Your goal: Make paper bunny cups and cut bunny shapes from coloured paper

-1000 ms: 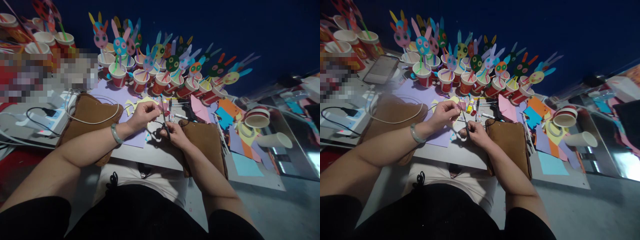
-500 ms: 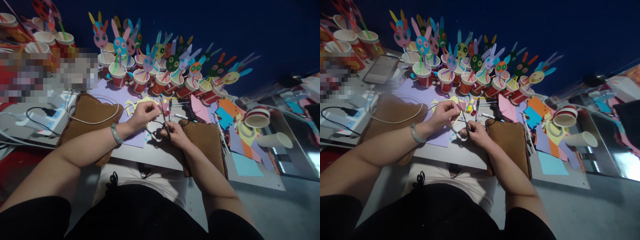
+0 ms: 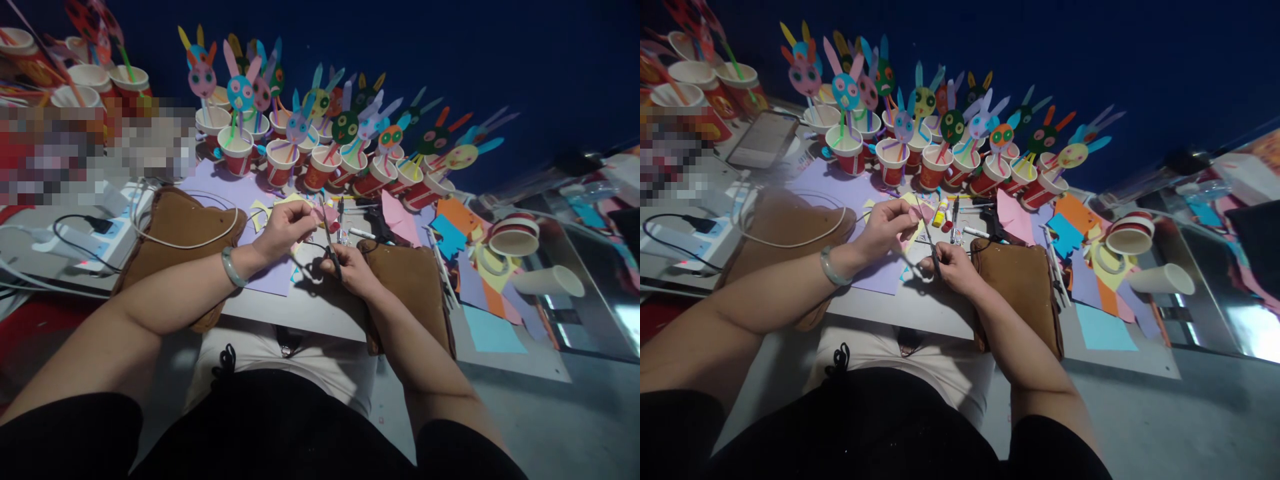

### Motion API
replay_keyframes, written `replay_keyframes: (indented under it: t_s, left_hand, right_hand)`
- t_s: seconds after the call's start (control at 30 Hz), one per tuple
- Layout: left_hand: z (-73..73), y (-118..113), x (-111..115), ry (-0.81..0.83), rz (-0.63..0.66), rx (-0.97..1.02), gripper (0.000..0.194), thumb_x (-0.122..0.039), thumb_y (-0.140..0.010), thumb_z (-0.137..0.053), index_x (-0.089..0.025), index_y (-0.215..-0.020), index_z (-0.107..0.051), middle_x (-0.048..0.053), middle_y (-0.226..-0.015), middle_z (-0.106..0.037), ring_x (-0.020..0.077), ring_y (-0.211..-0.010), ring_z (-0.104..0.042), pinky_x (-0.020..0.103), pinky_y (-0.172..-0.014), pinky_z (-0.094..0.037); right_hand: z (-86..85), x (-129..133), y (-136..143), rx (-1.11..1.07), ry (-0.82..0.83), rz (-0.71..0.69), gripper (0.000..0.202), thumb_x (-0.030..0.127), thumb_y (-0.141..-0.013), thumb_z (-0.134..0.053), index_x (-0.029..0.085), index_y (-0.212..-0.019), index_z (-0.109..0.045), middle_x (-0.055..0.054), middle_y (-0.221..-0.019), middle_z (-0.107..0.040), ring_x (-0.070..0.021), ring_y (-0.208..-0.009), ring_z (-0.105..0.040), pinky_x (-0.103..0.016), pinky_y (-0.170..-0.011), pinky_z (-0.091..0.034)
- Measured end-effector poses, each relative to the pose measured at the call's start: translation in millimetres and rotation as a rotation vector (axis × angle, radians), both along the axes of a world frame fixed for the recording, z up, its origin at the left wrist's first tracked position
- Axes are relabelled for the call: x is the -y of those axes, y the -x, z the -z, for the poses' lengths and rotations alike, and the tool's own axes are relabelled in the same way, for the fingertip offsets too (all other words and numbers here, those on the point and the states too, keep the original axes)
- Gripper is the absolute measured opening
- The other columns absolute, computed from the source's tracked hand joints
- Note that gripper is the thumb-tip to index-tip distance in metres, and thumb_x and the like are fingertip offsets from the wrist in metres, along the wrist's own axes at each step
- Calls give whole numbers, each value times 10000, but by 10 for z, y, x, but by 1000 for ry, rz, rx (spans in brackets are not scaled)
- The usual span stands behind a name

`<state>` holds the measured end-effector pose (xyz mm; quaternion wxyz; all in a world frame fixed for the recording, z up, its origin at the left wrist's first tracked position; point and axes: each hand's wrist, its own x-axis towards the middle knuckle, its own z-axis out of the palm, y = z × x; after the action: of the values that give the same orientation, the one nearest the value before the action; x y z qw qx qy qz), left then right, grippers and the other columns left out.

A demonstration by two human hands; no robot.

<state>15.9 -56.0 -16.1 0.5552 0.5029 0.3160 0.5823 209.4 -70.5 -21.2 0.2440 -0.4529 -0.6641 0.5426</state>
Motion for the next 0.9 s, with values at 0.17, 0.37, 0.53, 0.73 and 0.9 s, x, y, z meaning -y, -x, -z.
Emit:
replay_keyframes:
  t_s: [0.17, 0.37, 0.53, 0.73, 0.9]
  left_hand:
    - [12, -9, -4, -5, 5, 14, 263, -279, -813, -716, -188, -629, -551, -46, -527, -495, 70, -492, -426, 245, -515, -342]
    - [28, 4, -6, 7, 18, -26, 276, -331, -801, -770, -181, -668, -582, -44, -562, -514, 74, -513, -446, 252, -526, -355]
    - [18, 6, 0, 0, 27, -40, 267, -288, -784, -756, -179, -641, -559, -50, -555, -507, 71, -520, -440, 245, -532, -356]
    - [8, 8, -2, -5, 30, -36, 262, -262, -771, -736, -180, -619, -539, -51, -559, -505, 69, -529, -446, 241, -544, -367]
    - [10, 0, -3, -4, 15, -22, 219, -235, -758, -713, -184, -629, -544, -52, -561, -510, 69, -518, -443, 242, -532, -359]
  right_hand:
    - [-2, -3, 3, -5, -3, -6, 665, 754, -619, -833, 232, -600, -422, 53, -536, -465, -100, -536, -411, -267, -547, -374]
    - [-7, -3, 2, 12, -15, -20, 644, 752, -639, -816, 233, -619, -435, 40, -561, -497, -114, -558, -452, -273, -560, -399]
    - [2, -7, -2, 17, -38, -33, 624, 741, -667, -801, 232, -640, -440, 36, -574, -519, -119, -566, -484, -272, -567, -409]
    - [18, -16, -17, 3, -25, -31, 641, 746, -657, -809, 228, -631, -432, 41, -560, -512, -109, -555, -463, -261, -550, -389]
    - [23, -11, -22, -1, -28, -21, 646, 747, -646, -821, 227, -622, -439, 39, -556, -504, -107, -555, -440, -265, -544, -372]
